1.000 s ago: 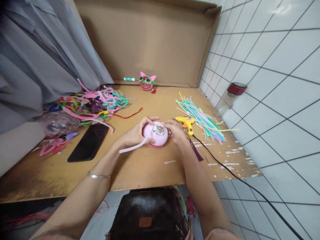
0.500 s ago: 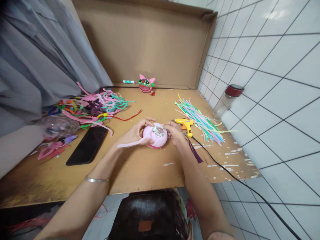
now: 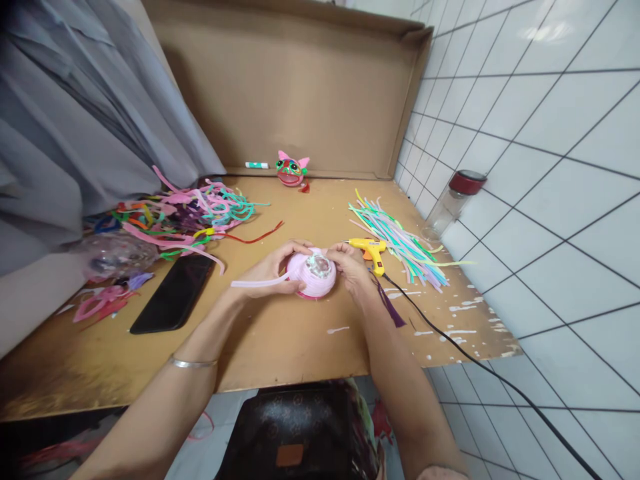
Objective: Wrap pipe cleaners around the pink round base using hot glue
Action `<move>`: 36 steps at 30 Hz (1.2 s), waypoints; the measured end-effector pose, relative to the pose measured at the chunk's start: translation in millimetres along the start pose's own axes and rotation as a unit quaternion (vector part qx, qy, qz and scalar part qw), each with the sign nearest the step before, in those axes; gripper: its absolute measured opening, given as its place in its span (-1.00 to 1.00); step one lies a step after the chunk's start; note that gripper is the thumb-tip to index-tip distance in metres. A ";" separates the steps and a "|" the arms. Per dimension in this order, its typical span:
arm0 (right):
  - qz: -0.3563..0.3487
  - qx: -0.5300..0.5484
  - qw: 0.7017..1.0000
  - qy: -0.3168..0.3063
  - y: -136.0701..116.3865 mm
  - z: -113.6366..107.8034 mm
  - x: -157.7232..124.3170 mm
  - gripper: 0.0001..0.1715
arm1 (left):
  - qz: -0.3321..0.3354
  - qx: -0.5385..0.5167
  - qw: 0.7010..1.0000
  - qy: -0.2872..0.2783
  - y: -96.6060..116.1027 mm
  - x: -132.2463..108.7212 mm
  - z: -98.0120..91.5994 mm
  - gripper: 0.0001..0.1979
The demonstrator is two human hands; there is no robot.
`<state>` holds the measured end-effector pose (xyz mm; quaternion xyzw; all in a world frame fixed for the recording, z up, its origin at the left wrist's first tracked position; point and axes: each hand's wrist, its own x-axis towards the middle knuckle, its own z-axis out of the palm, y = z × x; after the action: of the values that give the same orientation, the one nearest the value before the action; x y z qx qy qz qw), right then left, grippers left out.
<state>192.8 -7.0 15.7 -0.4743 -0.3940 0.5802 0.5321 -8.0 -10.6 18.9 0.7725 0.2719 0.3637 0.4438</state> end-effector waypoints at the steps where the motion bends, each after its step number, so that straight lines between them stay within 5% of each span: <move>1: 0.002 -0.003 1.000 0.001 -0.5 0.4 -0.5 -0.70 | 0.002 -0.005 1.000 -0.001 0.4 -0.2 0.7 -0.45; 36: -0.034 0.020 0.999 0.014 -1.7 7.2 -5.4 -0.62 | 0.001 -0.040 0.998 -0.052 -1.3 -0.9 -3.0 -0.38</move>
<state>186.2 -11.8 19.8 -0.4578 -0.3907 0.5631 0.5663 -11.1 -9.2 18.5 0.7722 0.2326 0.3339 0.4880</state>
